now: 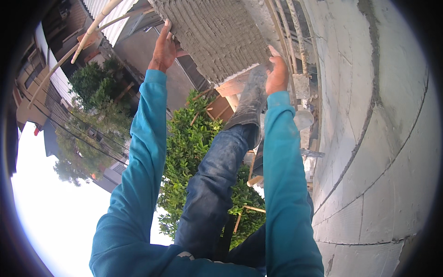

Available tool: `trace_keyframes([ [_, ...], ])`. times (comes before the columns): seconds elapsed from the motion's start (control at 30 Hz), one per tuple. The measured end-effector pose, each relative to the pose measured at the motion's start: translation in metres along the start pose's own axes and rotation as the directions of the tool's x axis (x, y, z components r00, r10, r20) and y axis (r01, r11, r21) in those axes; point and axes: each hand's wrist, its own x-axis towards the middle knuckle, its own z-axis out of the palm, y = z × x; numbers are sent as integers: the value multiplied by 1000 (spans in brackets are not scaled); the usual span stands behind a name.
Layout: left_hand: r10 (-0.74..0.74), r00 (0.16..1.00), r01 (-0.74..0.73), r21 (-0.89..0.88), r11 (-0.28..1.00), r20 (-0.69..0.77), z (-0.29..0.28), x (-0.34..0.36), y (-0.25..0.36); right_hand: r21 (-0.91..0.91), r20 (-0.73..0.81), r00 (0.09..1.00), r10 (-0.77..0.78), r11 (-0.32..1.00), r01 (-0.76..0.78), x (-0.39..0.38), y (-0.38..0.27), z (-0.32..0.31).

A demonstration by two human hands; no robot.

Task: The person scoops cement from a bucket with a trowel and applies it to a wall surface. They spread and smooth the cement across the wall using the trowel, then scrape excess material back into the bucket. The person repeats this process, working on different sections of the wall.

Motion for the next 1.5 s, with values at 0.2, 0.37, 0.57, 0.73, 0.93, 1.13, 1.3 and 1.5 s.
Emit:
trace_keyframes([
  [0.2, 36, 999, -37, 93, 995, 11, 28, -22, 30, 349, -8, 1000, 2, 937, 1, -20, 18, 20],
  [0.37, 1, 1000, 1, 156, 988, -15, 42, -22, 39, 332, -201, 980, 5, 941, 63, -22, 41, 17],
  [0.57, -37, 995, 51, 160, 986, -94, 51, -22, 47, 609, 60, 980, 191, 771, -187, -42, 51, 38],
  [0.73, 55, 995, -21, 348, 937, -89, 29, -16, 59, 630, 99, 983, 155, 755, -183, -51, 47, 45],
  [0.93, 350, 935, -352, 29, 936, 46, 38, 31, 133, 642, 11, 976, 216, 747, -173, -45, 36, 38],
  [1.13, 250, 968, -250, -9, 968, -1, 33, 78, 146, 637, 23, 969, 244, 744, -202, -48, 36, 40],
  [1.3, 334, 922, -345, -28, 938, -195, 31, 67, 151, 650, 22, 961, 276, 726, -224, -54, 36, 44],
  [1.5, 399, 874, -442, -111, 890, -278, 53, 15, 158, 624, 33, 989, 145, 770, -134, -94, -2, 22],
])
